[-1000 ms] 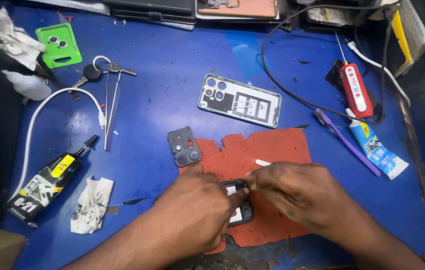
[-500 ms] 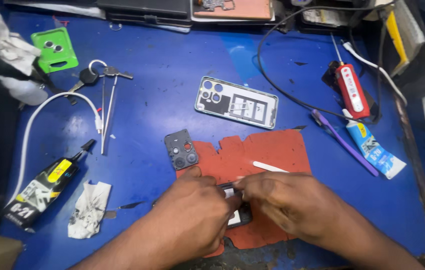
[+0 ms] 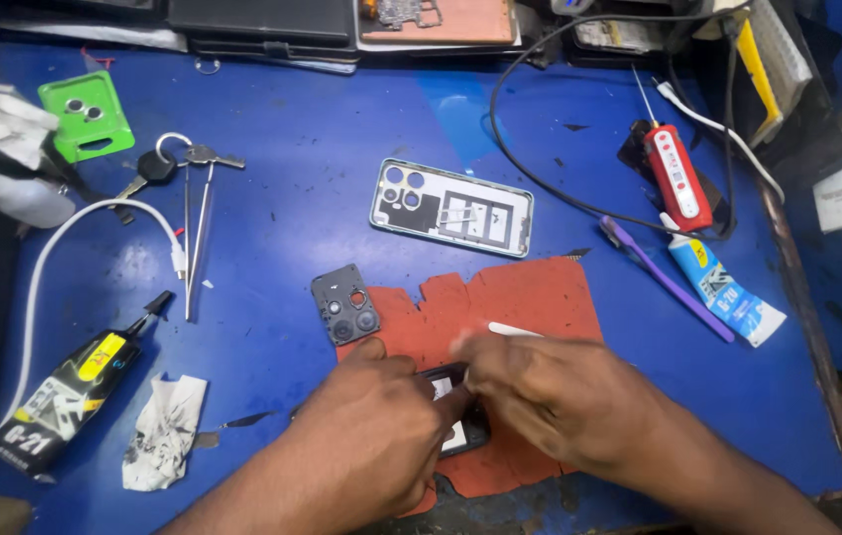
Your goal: The person disassembles a smartphone, removes the battery, and uses a screwdriver and tweezers to adjust internal components. The person then reassembles the phone by placing the battery back and securing the back cover.
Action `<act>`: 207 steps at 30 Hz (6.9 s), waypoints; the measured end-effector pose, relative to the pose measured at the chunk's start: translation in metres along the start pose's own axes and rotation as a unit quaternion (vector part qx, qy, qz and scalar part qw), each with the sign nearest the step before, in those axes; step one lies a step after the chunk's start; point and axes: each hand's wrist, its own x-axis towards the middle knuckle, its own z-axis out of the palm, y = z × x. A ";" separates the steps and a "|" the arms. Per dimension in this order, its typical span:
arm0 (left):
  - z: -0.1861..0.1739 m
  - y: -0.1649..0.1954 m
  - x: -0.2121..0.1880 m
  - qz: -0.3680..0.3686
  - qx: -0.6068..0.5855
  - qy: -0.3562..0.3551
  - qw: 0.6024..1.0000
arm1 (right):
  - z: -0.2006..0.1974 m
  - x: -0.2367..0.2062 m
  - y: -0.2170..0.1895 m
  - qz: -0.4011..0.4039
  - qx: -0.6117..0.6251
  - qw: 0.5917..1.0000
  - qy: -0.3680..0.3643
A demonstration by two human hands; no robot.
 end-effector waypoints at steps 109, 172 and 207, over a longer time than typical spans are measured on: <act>0.002 -0.010 0.009 -0.100 -0.224 0.330 0.911 | 0.020 -0.006 0.036 -0.056 0.358 0.912 0.193; 0.003 -0.006 0.004 0.062 -0.040 0.097 0.993 | -0.016 -0.024 0.027 0.041 0.049 0.998 0.005; 0.009 -0.009 0.004 0.078 -0.007 0.128 0.989 | -0.013 -0.019 0.008 -0.002 -0.020 1.000 0.008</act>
